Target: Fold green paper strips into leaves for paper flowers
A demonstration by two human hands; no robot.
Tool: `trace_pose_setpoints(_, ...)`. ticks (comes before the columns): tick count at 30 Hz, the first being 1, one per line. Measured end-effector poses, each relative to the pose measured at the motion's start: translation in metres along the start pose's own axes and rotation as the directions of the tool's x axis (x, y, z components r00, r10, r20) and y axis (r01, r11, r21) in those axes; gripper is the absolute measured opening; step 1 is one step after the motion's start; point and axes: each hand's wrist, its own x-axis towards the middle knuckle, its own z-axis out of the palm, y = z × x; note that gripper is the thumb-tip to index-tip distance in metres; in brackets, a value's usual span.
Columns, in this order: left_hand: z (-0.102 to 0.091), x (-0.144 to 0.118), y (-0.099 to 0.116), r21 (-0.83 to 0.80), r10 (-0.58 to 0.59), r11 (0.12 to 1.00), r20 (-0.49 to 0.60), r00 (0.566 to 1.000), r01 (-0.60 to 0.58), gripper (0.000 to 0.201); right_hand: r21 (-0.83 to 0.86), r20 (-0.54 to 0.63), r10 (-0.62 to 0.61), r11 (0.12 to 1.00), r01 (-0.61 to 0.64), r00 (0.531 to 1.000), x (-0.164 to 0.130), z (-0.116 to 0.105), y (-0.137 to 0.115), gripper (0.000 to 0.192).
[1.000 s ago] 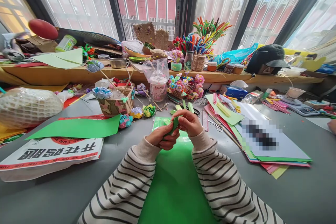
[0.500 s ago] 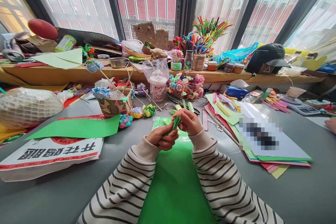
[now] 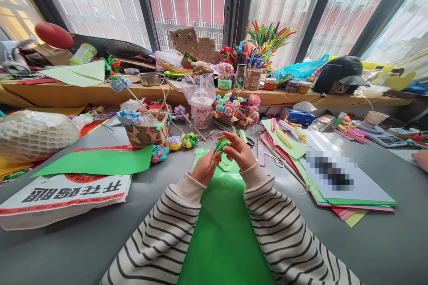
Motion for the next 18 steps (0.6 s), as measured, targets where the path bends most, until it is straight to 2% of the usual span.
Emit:
trace_pose_setpoints(3,-0.0004,-0.0006,-0.003,0.309,0.255,0.929,-0.136,0.957,-0.203,0.016,-0.046,0.043,0.025,0.999,-0.023,0.999,-0.0009,0.0006,0.0022,0.044)
trace_pose_setpoints(5,-0.0005,-0.0013,-0.0042,0.443,0.325,0.867,-0.155,0.933,-0.228,0.011,-0.102,0.045,0.014,0.995,-0.01,0.999,-0.0023,0.0019,0.0036,0.041)
trace_pose_setpoints(8,-0.0003,-0.0017,-0.0057,0.598,0.362,0.775,-0.158,0.919,-0.203,0.011,-0.284,-0.007,-0.033,0.958,0.03,0.999,-0.0044,0.0032,0.0055,0.036)
trace_pose_setpoints(12,-0.0017,-0.0011,-0.0079,0.745,0.358,0.652,-0.136,0.924,-0.143,0.017,-0.545,-0.086,-0.154,0.834,0.083,0.984,-0.0069,0.0032,0.0051,0.024)
trace_pose_setpoints(15,-0.0034,-0.0002,-0.0094,0.814,0.345,0.57,-0.111,0.932,-0.114,0.021,-0.645,-0.093,-0.206,0.758,0.099,0.974,-0.0076,0.0037,0.0032,0.026)
trace_pose_setpoints(18,-0.004,0.0004,-0.01,0.847,0.348,0.52,-0.094,0.933,-0.109,0.022,-0.665,-0.083,-0.202,0.74,0.097,0.976,-0.0068,0.0046,0.0023,0.028)
